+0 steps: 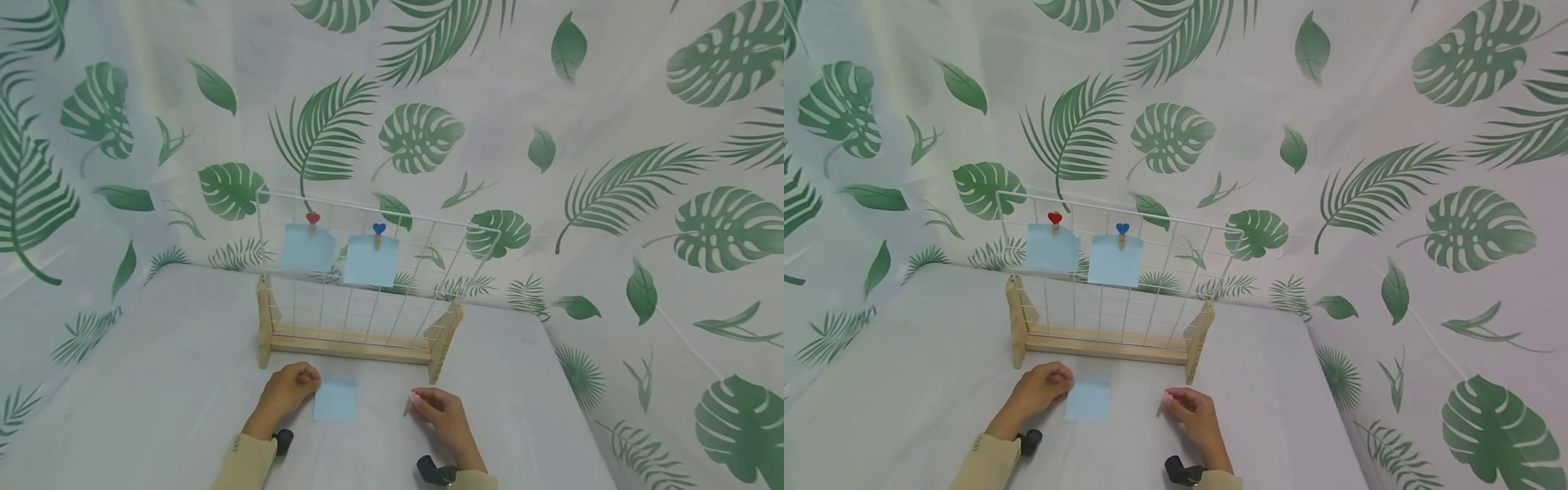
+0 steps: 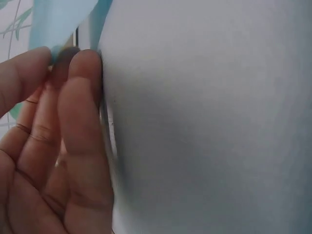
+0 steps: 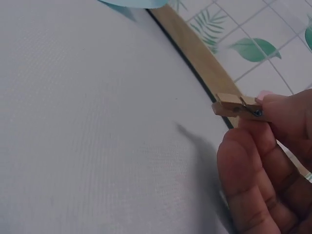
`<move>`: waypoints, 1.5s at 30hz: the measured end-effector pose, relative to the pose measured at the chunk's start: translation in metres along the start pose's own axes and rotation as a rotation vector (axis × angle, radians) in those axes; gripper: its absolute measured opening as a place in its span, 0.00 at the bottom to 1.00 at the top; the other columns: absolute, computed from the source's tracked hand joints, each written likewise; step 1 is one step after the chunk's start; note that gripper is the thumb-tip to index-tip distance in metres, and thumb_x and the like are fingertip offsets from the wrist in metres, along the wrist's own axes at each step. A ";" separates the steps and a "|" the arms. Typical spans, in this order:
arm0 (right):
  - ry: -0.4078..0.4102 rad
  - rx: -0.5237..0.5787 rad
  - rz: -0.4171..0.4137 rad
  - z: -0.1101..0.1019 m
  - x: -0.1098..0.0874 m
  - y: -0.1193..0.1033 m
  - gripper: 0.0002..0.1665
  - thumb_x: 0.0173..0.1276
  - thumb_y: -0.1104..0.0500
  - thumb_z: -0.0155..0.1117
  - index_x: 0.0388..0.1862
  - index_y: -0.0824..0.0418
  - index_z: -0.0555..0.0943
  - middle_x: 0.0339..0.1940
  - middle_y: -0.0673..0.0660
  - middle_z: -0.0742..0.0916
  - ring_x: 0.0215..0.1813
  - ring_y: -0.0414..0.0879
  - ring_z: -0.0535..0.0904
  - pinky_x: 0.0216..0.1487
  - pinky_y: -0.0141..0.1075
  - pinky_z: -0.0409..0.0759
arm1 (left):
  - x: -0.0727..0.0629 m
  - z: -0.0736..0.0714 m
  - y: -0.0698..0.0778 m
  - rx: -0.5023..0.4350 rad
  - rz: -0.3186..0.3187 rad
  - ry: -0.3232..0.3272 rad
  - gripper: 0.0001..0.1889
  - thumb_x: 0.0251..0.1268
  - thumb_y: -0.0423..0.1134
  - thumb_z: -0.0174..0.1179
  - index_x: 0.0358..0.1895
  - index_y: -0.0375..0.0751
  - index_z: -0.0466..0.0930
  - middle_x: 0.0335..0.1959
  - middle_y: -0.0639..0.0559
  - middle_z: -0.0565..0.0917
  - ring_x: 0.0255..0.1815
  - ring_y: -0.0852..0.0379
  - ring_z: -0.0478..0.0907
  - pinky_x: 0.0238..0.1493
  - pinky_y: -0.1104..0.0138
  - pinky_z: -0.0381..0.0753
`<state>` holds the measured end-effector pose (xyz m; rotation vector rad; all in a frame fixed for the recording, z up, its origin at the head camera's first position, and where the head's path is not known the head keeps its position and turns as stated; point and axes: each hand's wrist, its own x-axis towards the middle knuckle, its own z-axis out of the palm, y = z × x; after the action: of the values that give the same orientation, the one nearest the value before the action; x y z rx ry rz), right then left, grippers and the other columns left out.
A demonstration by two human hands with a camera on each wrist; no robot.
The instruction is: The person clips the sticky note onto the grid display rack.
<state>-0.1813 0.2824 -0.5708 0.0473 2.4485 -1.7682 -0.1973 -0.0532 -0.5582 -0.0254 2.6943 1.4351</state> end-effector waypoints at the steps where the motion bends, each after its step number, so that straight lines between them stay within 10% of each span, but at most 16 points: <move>1: 0.002 0.004 0.000 0.000 0.000 -0.001 0.16 0.77 0.64 0.71 0.54 0.78 0.85 0.42 0.62 0.92 0.40 0.39 0.87 0.43 0.29 0.87 | 0.000 -0.001 0.001 -0.008 0.009 0.004 0.02 0.69 0.33 0.70 0.40 0.41 0.87 0.32 0.56 0.88 0.36 0.56 0.83 0.46 0.53 0.81; 14: 0.032 0.104 0.019 -0.004 -0.004 -0.015 0.16 0.77 0.65 0.70 0.55 0.78 0.84 0.41 0.61 0.91 0.41 0.45 0.88 0.46 0.35 0.90 | -0.002 0.000 0.005 -0.210 0.028 0.018 0.02 0.76 0.31 0.66 0.44 0.37 0.86 0.33 0.53 0.88 0.26 0.57 0.83 0.29 0.66 0.83; 45: 0.075 0.080 -0.113 -0.019 -0.009 -0.058 0.14 0.78 0.70 0.65 0.56 0.80 0.84 0.40 0.65 0.91 0.38 0.43 0.88 0.44 0.35 0.91 | -0.007 -0.003 0.038 -0.366 0.055 0.016 0.03 0.77 0.31 0.65 0.47 0.38 0.86 0.36 0.51 0.88 0.35 0.56 0.86 0.34 0.66 0.90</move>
<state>-0.1791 0.2821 -0.5094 -0.0179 2.4766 -1.9452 -0.1924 -0.0342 -0.5243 0.0123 2.4214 1.9303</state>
